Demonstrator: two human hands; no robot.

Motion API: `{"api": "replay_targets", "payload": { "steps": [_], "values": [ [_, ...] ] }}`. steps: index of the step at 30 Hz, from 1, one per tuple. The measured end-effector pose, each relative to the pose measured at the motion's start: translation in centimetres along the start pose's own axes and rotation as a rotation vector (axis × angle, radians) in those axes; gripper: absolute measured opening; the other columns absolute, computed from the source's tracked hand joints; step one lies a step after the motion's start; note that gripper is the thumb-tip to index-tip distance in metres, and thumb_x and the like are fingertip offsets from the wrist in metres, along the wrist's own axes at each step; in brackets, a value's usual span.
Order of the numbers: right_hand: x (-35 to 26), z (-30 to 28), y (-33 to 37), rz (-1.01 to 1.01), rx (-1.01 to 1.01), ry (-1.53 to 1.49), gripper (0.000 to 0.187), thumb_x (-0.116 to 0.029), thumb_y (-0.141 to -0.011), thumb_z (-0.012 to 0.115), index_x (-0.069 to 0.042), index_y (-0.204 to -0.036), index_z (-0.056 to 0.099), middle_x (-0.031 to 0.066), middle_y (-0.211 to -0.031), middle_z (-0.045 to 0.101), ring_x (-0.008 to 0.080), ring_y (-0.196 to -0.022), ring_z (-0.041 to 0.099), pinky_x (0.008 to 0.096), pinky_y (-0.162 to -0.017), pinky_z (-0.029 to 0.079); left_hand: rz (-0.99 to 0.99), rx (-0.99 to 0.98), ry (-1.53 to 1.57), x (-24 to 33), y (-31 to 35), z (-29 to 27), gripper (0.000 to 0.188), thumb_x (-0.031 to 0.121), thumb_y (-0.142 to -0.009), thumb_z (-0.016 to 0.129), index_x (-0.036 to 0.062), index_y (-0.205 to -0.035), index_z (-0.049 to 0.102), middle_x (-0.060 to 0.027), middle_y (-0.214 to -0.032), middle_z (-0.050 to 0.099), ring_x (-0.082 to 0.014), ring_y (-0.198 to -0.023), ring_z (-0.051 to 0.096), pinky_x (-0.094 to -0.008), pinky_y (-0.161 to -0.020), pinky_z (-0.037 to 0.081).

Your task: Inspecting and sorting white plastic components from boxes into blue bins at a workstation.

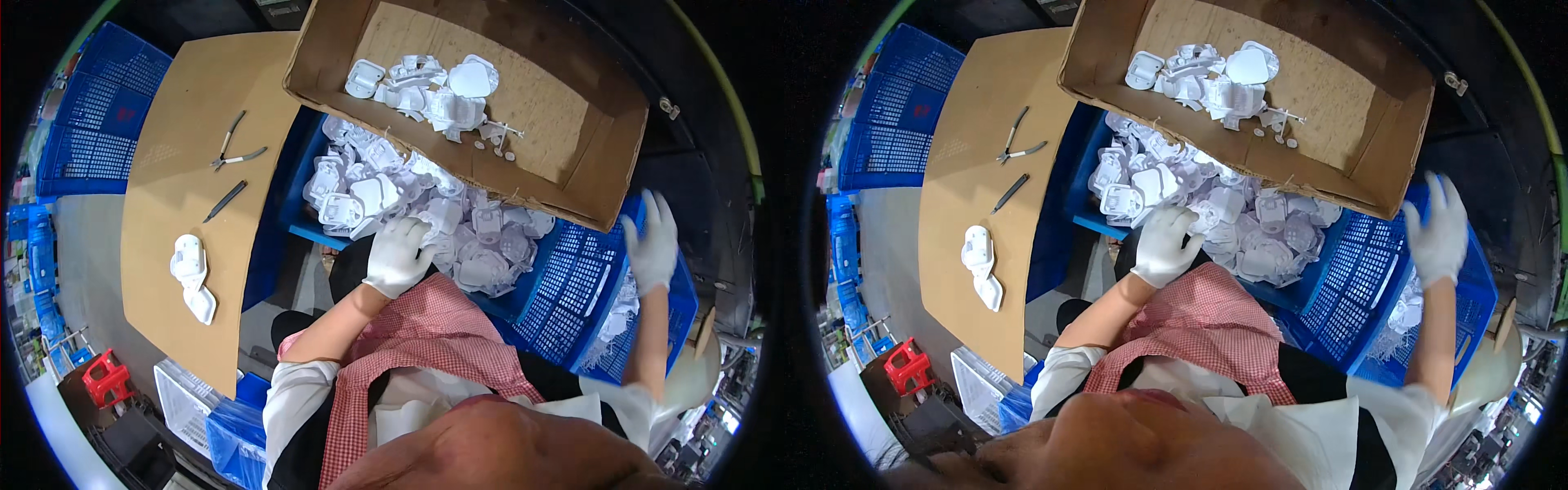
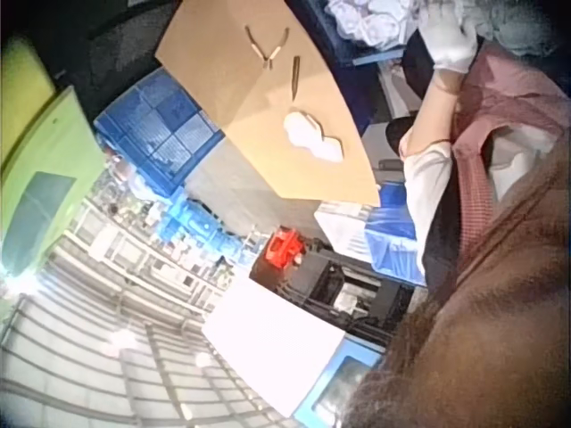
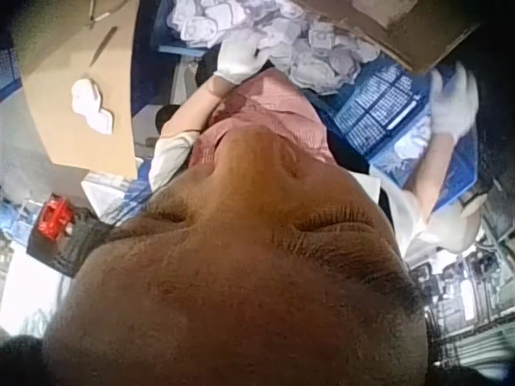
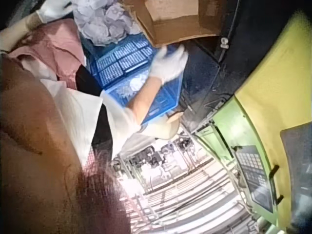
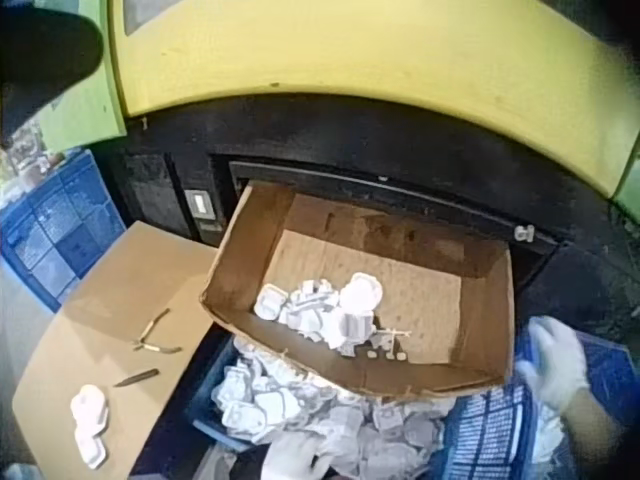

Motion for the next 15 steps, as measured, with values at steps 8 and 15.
{"api": "replay_targets", "payload": {
  "steps": [8,15],
  "values": [
    [-27.0,16.6,-19.8,-0.311,-0.22,-0.43,0.096,-0.033,-0.066,0.079,-0.021,-0.149,0.032,0.0226,-0.149,0.033,0.0436,-0.139,0.031,0.0495,-0.108,0.038,-0.007,0.106,0.041,-1.0,0.2,-0.4,0.016,0.015,-0.078,0.068,0.0035,-0.088,0.063,-0.0142,-0.087,0.063,-0.035,-0.083,0.059,-0.0444,-0.076,0.048],
    [-37.1,22.8,-25.9,-0.382,-0.395,-0.042,0.069,-0.027,-0.076,0.072,-0.033,-0.139,0.045,0.0072,-0.144,0.042,0.0344,-0.131,0.04,0.0644,-0.1,0.038,-0.009,0.158,0.069,-1.5,0.2,-0.9,0.012,0.013,-0.075,0.068,0.0052,-0.083,0.063,-0.0125,-0.081,0.062,-0.032,-0.079,0.059,-0.0418,-0.073,0.048]
  ]
}}
Point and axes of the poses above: each hand's wrist, its own y-axis away from the middle knuckle, its own z-axis out of the palm, x = y × z, the point moved 5 cm from there along -y, towards the middle knuckle
